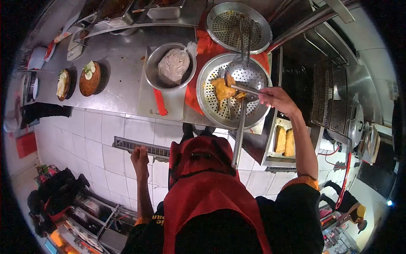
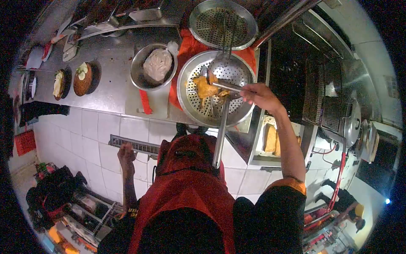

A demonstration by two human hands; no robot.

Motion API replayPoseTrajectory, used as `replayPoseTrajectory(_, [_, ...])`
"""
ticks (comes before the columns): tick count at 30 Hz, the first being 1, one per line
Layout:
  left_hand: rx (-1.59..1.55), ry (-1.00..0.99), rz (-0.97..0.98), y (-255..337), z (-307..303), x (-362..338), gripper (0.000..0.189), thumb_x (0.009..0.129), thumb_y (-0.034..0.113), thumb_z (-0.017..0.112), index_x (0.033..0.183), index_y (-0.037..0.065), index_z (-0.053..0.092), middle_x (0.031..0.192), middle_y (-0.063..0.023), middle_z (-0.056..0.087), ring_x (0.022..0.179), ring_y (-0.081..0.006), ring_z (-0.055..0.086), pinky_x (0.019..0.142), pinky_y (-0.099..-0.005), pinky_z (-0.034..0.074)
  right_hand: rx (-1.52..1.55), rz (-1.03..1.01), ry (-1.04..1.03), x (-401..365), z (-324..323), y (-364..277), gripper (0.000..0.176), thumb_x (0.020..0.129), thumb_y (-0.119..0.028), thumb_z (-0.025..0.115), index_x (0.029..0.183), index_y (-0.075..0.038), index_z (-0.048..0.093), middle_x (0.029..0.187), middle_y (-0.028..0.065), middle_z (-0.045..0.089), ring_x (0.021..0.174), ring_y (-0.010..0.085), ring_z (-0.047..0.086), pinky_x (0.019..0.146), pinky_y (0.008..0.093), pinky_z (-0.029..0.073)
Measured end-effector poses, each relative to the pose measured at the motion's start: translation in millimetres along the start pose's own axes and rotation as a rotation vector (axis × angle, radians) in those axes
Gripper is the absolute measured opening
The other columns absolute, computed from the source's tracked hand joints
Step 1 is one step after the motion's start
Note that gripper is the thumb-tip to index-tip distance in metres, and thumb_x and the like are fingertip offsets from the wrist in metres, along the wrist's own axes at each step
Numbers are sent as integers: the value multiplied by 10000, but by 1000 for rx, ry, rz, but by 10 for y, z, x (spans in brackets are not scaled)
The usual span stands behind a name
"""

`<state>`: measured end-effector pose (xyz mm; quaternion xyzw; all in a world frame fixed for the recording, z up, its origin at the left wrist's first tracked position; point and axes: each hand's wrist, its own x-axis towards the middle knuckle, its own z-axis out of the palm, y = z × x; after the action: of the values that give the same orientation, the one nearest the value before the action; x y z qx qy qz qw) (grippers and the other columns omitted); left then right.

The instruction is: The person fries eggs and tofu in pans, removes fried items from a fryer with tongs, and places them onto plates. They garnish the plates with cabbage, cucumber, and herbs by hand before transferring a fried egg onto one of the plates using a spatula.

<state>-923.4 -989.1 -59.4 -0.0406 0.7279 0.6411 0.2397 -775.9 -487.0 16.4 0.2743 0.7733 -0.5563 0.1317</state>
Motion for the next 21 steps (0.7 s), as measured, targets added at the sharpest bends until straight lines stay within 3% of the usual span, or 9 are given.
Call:
replayPoseTrajectory(7, [-14,-9,-21,86,107,-42,212,853,265,581,721,118,503,560,84,337,450,-17,262,400,-192,204,36,-6,41,0,31,-57,281,829,-194,589,1008,21,604,699,13,589,588,75,488,544,223,411])
replayPoseTrajectory(9, [364,-34,208,185,191,27,207,850,170,567,698,40,511,569,56,362,517,-40,307,451,-208,244,-1,-91,77,-24,25,-1,283,828,-196,593,1012,19,606,705,16,591,604,76,499,556,226,417])
replayPoseTrajectory(10, [510,-97,363,490,449,26,187,840,135,565,714,7,511,592,40,379,548,-57,326,476,-216,269,-34,-170,106,-45,42,27,285,827,-197,596,1016,16,607,712,18,593,621,77,510,569,230,424])
replayPoseTrajectory(13, [530,-400,448,1027,1148,308,143,835,133,577,919,21,600,632,-8,528,523,-42,387,448,-234,327,-166,-48,99,-113,89,-158,278,823,-192,601,1011,11,612,741,64,621,664,111,553,621,261,448])
replayPoseTrajectory(14, [432,-509,589,1170,1485,420,179,832,152,582,971,42,604,601,-64,550,470,-84,426,438,-275,350,-166,-48,102,-125,114,-180,278,823,-192,601,1011,11,612,741,64,621,664,111,553,621,261,448])
replayPoseTrajectory(16, [676,-714,671,1522,2026,663,303,816,137,525,1108,73,573,660,-188,570,538,-248,574,512,-311,433,-220,-185,146,-154,145,-210,276,813,-183,607,1017,3,614,799,127,643,715,151,591,679,291,461])
replayPoseTrajectory(18, [963,-817,766,1623,2523,946,366,787,134,486,1145,111,564,751,-185,611,662,-282,621,585,-358,467,-214,-172,153,-190,174,-229,283,810,-179,609,1022,7,610,832,145,645,737,164,599,697,299,461])
replayPoseTrajectory(21, [967,-942,950,1388,2978,1421,329,736,89,506,1044,87,623,768,-196,624,651,-286,617,583,-384,461,-247,-148,172,-214,201,-251,290,802,-171,616,1028,11,608,892,158,648,790,170,608,732,302,460])
